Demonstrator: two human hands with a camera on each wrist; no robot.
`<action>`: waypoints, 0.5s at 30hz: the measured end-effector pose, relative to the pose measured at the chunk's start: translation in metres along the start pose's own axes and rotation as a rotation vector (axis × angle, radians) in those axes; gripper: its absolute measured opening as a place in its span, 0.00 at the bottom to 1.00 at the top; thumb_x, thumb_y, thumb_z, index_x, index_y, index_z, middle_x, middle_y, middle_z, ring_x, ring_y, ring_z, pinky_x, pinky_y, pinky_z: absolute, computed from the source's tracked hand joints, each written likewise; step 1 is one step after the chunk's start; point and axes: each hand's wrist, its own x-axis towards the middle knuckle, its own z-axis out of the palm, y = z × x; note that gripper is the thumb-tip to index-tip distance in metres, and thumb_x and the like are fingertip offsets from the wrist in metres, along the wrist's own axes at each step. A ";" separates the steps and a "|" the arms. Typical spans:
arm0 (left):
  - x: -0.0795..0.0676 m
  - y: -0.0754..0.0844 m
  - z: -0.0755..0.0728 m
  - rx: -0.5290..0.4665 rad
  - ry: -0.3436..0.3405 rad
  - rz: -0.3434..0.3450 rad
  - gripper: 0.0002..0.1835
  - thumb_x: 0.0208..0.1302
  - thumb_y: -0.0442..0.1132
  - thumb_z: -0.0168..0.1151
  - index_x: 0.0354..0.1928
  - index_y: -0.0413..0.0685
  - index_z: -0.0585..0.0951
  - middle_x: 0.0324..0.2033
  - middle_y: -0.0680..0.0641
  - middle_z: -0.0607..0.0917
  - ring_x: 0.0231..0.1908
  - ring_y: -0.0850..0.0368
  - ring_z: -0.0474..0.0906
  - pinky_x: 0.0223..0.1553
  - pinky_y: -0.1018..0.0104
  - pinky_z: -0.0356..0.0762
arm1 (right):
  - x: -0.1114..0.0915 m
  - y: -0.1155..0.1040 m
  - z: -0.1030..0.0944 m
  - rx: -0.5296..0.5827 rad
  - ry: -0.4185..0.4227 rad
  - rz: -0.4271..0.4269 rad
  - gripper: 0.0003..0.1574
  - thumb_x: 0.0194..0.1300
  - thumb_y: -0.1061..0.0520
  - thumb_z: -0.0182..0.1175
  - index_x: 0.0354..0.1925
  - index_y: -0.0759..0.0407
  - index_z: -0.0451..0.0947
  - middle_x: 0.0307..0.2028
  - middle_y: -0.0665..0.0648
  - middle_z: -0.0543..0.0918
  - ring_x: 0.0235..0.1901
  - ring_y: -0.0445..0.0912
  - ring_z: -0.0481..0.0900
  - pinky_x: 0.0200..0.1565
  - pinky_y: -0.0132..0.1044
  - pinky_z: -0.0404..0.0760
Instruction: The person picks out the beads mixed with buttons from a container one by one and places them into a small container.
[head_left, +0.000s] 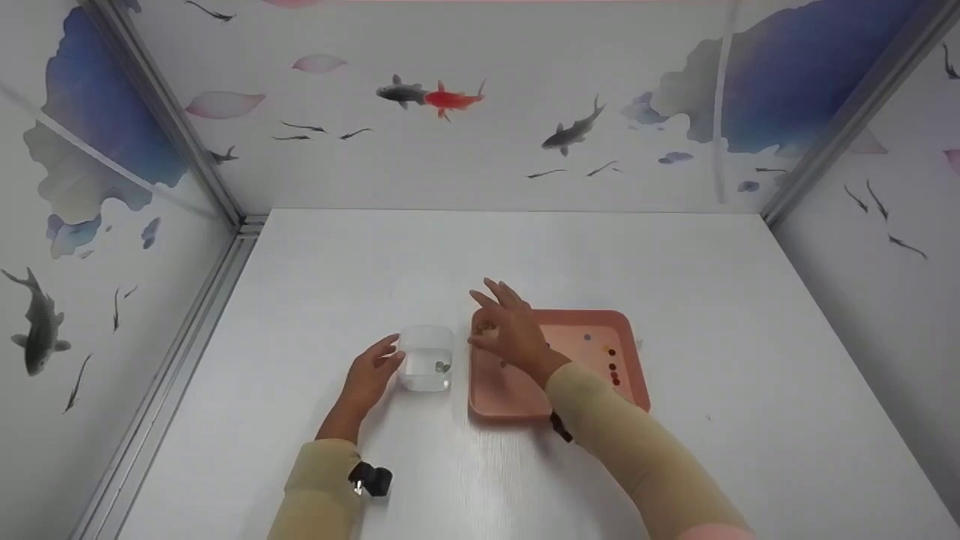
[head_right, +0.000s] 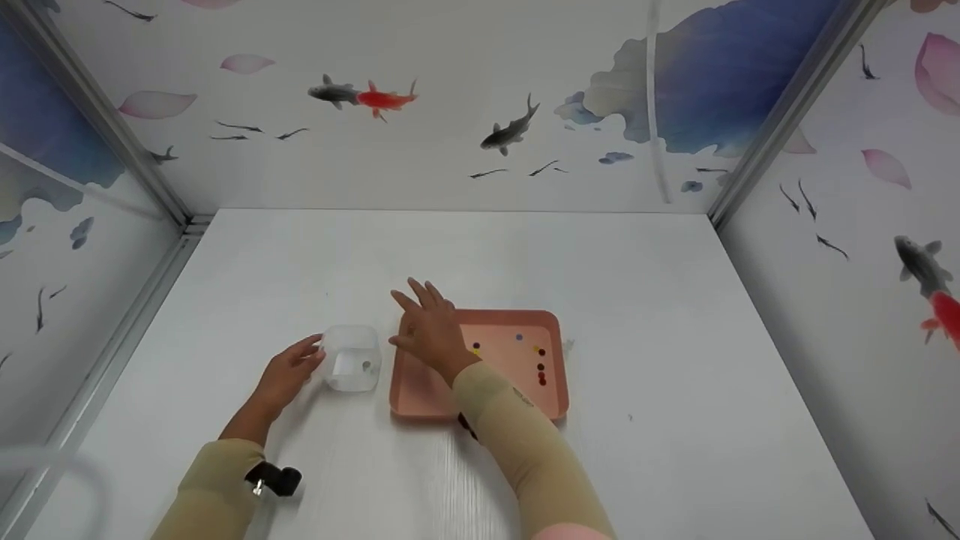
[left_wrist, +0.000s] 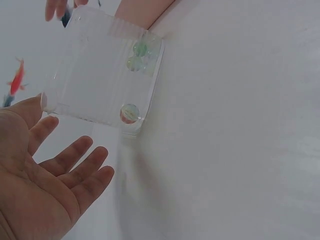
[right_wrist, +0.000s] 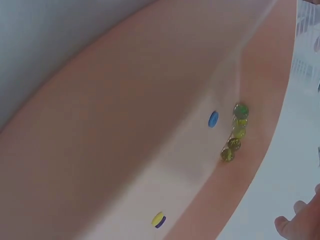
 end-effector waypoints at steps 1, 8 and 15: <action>0.000 0.001 0.000 0.000 0.002 -0.002 0.26 0.72 0.45 0.53 0.70 0.49 0.67 0.64 0.37 0.71 0.63 0.39 0.68 0.61 0.44 0.68 | 0.000 0.001 -0.001 0.006 -0.003 0.017 0.47 0.56 0.46 0.71 0.70 0.47 0.64 0.74 0.52 0.57 0.74 0.53 0.49 0.69 0.56 0.54; -0.001 0.001 0.002 0.021 -0.001 -0.006 0.26 0.72 0.44 0.53 0.70 0.49 0.66 0.64 0.37 0.71 0.64 0.39 0.68 0.61 0.45 0.69 | -0.001 0.008 -0.003 0.085 0.007 0.080 0.45 0.58 0.51 0.70 0.70 0.48 0.64 0.72 0.51 0.60 0.72 0.51 0.56 0.67 0.50 0.64; -0.001 0.001 0.000 0.030 0.015 0.008 0.26 0.72 0.45 0.53 0.69 0.47 0.67 0.64 0.36 0.72 0.63 0.38 0.69 0.61 0.44 0.68 | -0.001 0.014 -0.003 0.212 0.017 0.119 0.42 0.60 0.53 0.68 0.70 0.50 0.64 0.71 0.54 0.63 0.71 0.53 0.57 0.66 0.50 0.65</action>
